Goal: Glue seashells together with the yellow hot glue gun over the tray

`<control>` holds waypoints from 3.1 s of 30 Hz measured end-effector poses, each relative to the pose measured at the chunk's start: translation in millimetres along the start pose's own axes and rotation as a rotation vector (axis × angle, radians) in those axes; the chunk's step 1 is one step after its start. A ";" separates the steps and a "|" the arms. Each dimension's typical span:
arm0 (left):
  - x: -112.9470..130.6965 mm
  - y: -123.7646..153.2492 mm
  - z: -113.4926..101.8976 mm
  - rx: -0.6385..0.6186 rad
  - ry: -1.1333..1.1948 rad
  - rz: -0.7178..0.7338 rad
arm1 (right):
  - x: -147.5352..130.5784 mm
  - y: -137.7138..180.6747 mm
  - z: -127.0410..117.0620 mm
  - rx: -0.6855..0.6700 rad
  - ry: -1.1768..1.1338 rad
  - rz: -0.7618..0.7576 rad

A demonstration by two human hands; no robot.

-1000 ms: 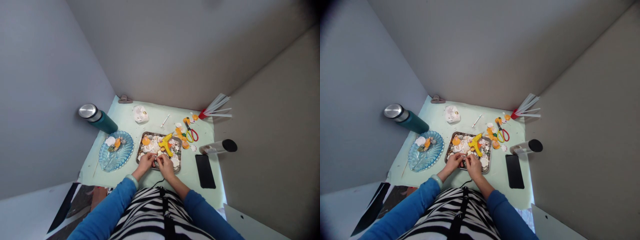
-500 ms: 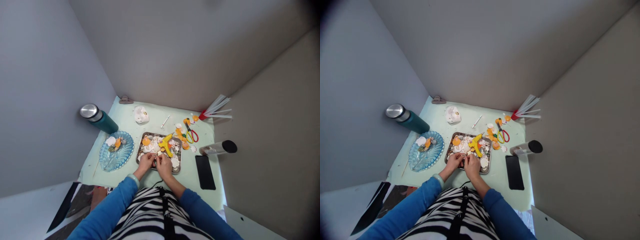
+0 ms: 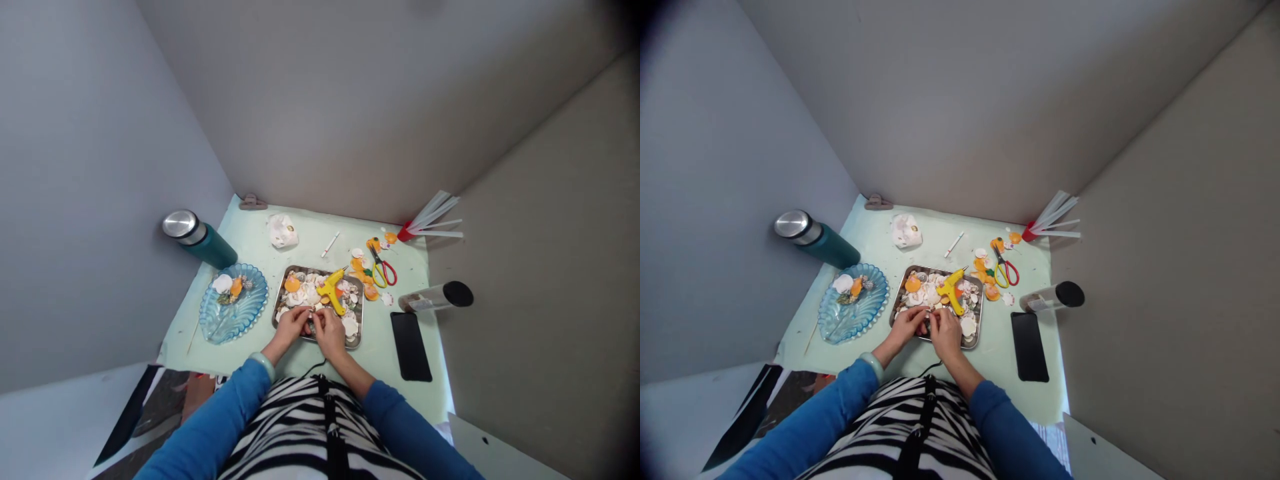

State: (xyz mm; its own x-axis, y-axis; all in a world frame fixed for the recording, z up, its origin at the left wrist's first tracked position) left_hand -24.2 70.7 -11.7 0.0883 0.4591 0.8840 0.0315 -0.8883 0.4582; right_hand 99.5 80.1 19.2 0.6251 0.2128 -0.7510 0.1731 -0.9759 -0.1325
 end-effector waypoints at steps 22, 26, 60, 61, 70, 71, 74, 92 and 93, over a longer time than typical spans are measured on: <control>-3.7 -1.8 1.2 -0.039 0.043 -0.002 | 6.5 1.3 4.0 -0.049 -0.195 -0.007; -4.9 -2.5 1.6 -0.034 0.035 -0.014 | 6.6 0.6 4.7 -0.058 -0.183 -0.001; -9.1 -6.4 5.1 -0.054 0.127 -0.085 | 0.5 -0.9 0.5 -0.036 -0.133 -0.041; -10.0 -6.8 4.9 -0.052 0.123 -0.087 | 0.9 -0.6 1.1 -0.037 -0.126 -0.039; -7.6 -4.6 7.4 -0.071 0.126 -0.090 | 6.6 -1.2 2.5 -0.011 -0.111 0.020; -6.5 -4.0 8.1 -0.077 0.134 -0.090 | 7.3 -2.2 1.5 -0.004 -0.134 0.031; -4.0 -2.6 9.6 -0.091 0.163 -0.095 | 11.0 -5.3 -1.1 0.012 -0.237 0.074; -9.7 -7.6 7.1 0.026 0.055 -0.106 | 5.5 -1.0 -0.4 -0.001 -0.139 -0.003; -9.0 -6.7 7.9 0.009 0.055 -0.106 | 6.4 -1.0 0.0 0.003 -0.124 0.000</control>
State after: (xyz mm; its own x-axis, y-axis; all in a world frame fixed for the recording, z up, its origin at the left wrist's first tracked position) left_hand -17.4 72.4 -23.5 0.0292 0.5504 0.8344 0.0466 -0.8346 0.5489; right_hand 103.4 82.5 14.5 0.5259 0.2058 -0.8253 0.1709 -0.9761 -0.1345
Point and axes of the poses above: each hand's wrist, its own y-axis away from the middle knuckle, its own z-axis out of the palm, x = y × z, the point moved 8 cm from there along -y, towards the middle knuckle, and after that the axes turned 3 degrees about -y, right-handed, at the moved point
